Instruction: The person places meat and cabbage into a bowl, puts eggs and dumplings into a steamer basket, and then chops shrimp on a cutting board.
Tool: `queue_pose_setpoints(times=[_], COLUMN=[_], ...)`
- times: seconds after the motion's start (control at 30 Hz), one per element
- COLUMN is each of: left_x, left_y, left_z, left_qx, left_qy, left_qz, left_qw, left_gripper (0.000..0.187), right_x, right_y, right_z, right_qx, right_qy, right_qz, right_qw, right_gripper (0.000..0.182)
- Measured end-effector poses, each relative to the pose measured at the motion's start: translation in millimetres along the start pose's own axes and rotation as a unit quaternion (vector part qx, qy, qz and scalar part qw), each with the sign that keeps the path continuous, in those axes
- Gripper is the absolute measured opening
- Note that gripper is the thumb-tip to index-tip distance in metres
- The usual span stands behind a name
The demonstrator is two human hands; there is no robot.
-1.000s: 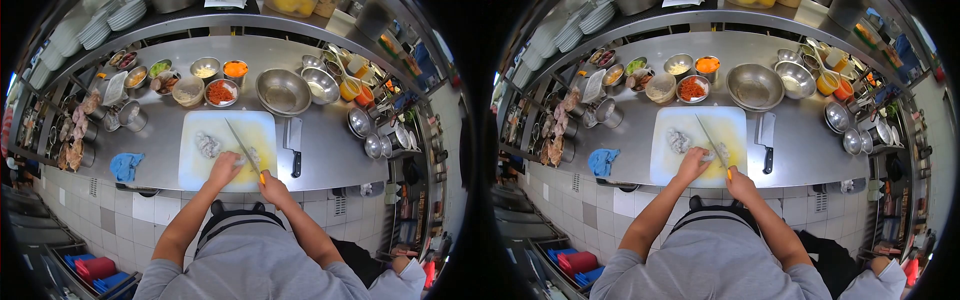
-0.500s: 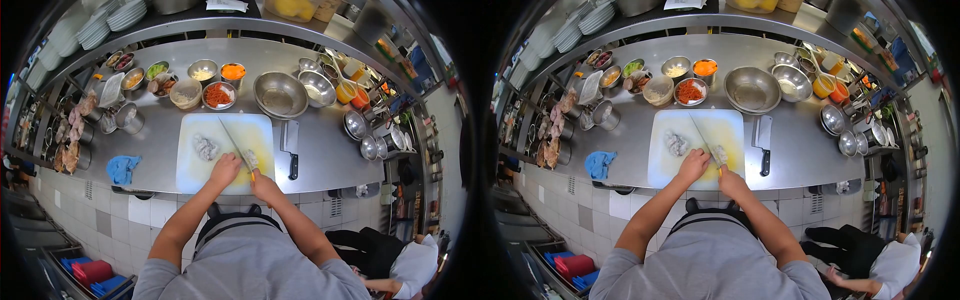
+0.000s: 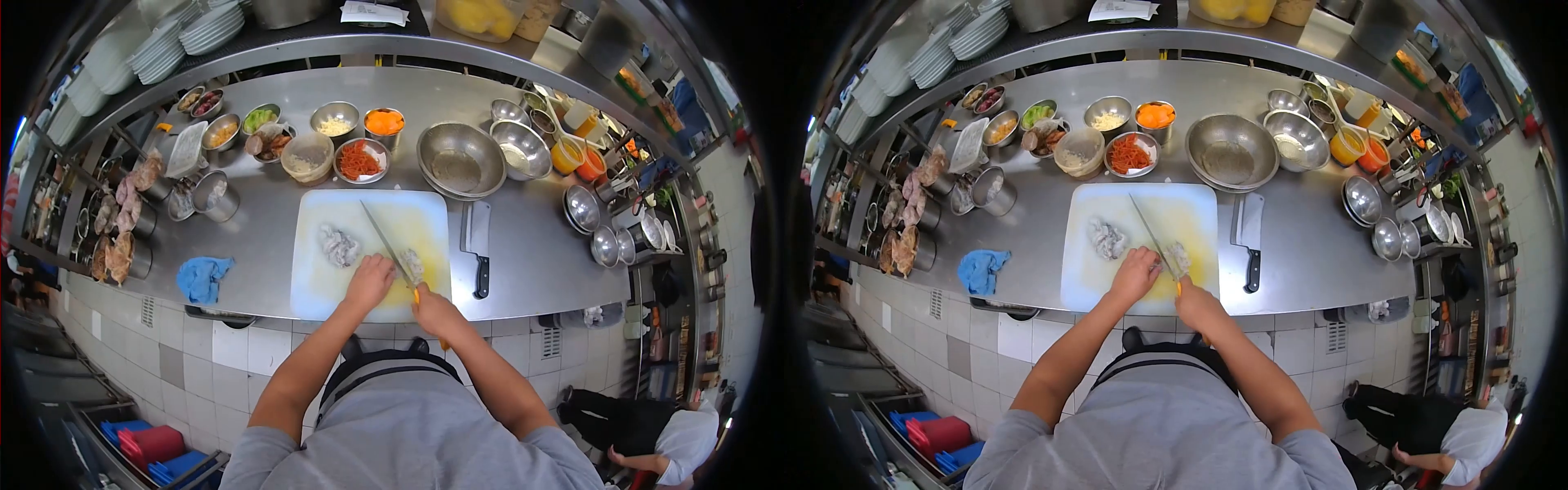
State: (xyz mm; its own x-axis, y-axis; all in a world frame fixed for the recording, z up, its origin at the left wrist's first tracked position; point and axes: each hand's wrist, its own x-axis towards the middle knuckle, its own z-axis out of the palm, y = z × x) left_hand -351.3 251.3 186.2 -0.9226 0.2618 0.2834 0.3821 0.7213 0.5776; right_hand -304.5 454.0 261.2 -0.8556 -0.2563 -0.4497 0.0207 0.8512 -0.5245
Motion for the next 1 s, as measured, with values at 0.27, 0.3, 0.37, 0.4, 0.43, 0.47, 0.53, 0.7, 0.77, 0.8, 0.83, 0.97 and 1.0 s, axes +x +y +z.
queue_pose_setpoints(times=[0.27,0.3,0.37,0.4,0.43,0.47,0.53,0.7,0.77,0.8,0.83,0.97,1.0], left_x=[-4,-6,-5,-8,-11,-14,-16,-14,-11,-11,-10,-10,-10], left_y=[-2,-1,2,3,3,2,-2,-5,-3,-2,-2,-2,-2], left_z=[-5,-6,-7,-8,-8,-10,-12,-8,-8,-9,-11,-11,-9], left_qx=[0.014,0.008,0.001,-0.027,-0.056,-0.056,-0.049,-0.015,-0.008,-0.010,-0.010,-0.029,-0.019], left_qy=[-0.016,-0.020,-0.019,0.018,0.054,0.057,0.010,-0.034,-0.046,-0.046,-0.045,-0.029,-0.025], left_qz=[0.010,0.008,0.009,0.001,-0.010,-0.014,-0.016,-0.007,-0.004,0.000,0.003,-0.014,-0.013], left_qw=[1.000,1.000,1.000,0.999,0.997,0.997,0.999,0.999,0.999,0.999,0.999,0.999,0.999], left_gripper=[0.019,0.019,0.020,0.020,0.021,0.021,0.020,0.018,0.018,0.017,0.017,0.015,0.016], right_x=[31,34,33,27,16,2,-16,-14,1,10,16,-6,-18], right_y=[7,6,9,5,0,-6,-12,-5,0,-2,-3,-13,-15], right_z=[25,17,2,-5,-10,-14,-9,30,32,27,23,-6,-3], right_qx=[0.002,-0.005,-0.018,-0.031,-0.034,-0.036,-0.042,-0.025,-0.016,-0.014,-0.013,-0.020,-0.020], right_qy=[0.033,0.033,0.024,0.009,0.006,-0.007,-0.024,-0.013,0.005,0.013,0.020,-0.016,-0.022], right_qz=[0.000,-0.023,-0.030,-0.036,-0.038,-0.019,-0.004,0.036,0.037,0.008,-0.022,-0.006,0.012], right_qw=[0.999,0.999,0.999,0.999,0.999,0.999,0.999,0.999,0.999,1.000,0.999,1.000,0.999], right_gripper=[0.040,0.042,0.042,0.041,0.041,0.038,0.036,0.037,0.036,0.035,0.034,0.033,0.034])
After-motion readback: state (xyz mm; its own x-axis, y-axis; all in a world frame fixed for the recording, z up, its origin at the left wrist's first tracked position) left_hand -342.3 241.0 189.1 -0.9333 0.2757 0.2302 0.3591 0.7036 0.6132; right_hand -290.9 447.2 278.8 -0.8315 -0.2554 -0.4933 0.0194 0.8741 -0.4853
